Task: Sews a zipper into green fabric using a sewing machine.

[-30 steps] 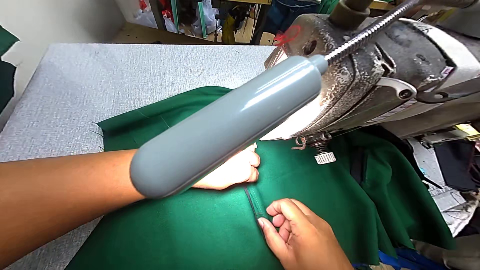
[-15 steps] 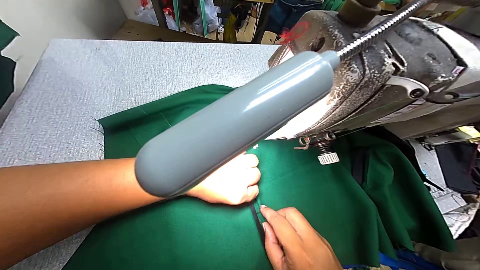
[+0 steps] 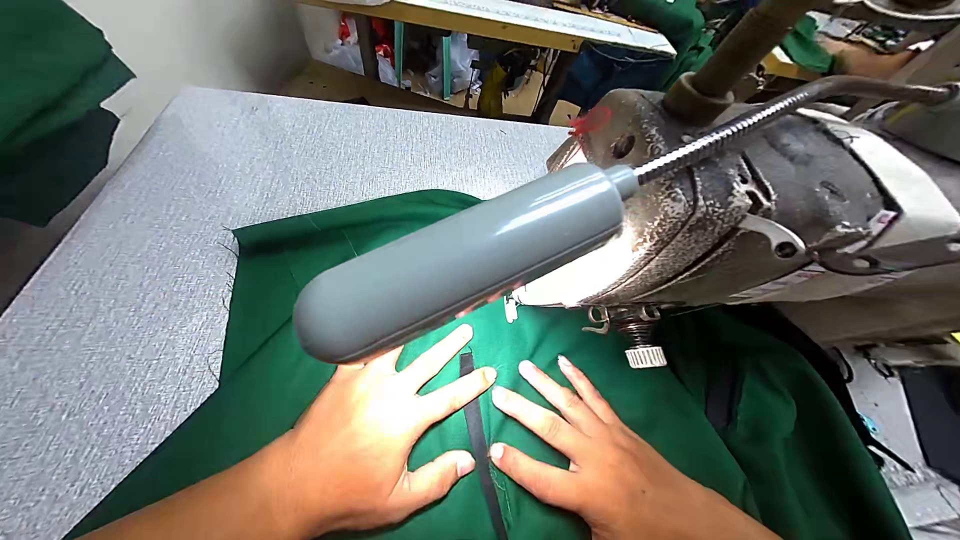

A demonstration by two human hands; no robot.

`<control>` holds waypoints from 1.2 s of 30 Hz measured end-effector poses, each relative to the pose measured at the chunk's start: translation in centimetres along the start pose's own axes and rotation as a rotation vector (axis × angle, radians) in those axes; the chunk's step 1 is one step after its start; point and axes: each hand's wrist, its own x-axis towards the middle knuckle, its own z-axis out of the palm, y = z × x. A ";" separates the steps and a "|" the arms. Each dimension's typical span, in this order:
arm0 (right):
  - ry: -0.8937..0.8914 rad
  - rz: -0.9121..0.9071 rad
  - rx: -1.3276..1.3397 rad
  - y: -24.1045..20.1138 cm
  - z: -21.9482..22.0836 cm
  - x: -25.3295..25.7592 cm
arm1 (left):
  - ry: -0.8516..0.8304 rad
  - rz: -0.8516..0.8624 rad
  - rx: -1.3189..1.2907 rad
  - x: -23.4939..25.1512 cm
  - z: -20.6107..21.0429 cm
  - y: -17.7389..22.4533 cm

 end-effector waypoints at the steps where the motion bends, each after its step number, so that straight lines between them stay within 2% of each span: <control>1: -0.012 0.019 0.006 0.0 0.0 -0.2 | 0.016 0.008 -0.002 0.1 0.2 0.0; 8: -0.017 0.137 -0.084 1.2 -0.6 -0.6 | -0.128 0.062 -0.048 3.7 -0.5 -1.2; 12: 0.001 0.152 -0.115 2.9 -0.9 -0.3 | -0.055 0.102 -0.065 5.6 0.3 -2.4; 15: 0.007 0.147 -0.118 3.9 -1.2 0.0 | -0.088 0.089 -0.029 6.1 0.2 -3.0; 22: 0.103 0.052 -0.237 2.4 -0.8 0.5 | -0.012 0.171 -0.027 6.4 -0.1 -2.7; 29: 0.119 0.010 -0.247 2.3 -0.8 0.8 | -0.007 -0.022 -0.022 4.6 -0.1 0.8; 36: 0.115 0.065 -0.159 2.5 0.3 0.0 | -0.077 -0.013 -0.036 3.9 0.5 0.2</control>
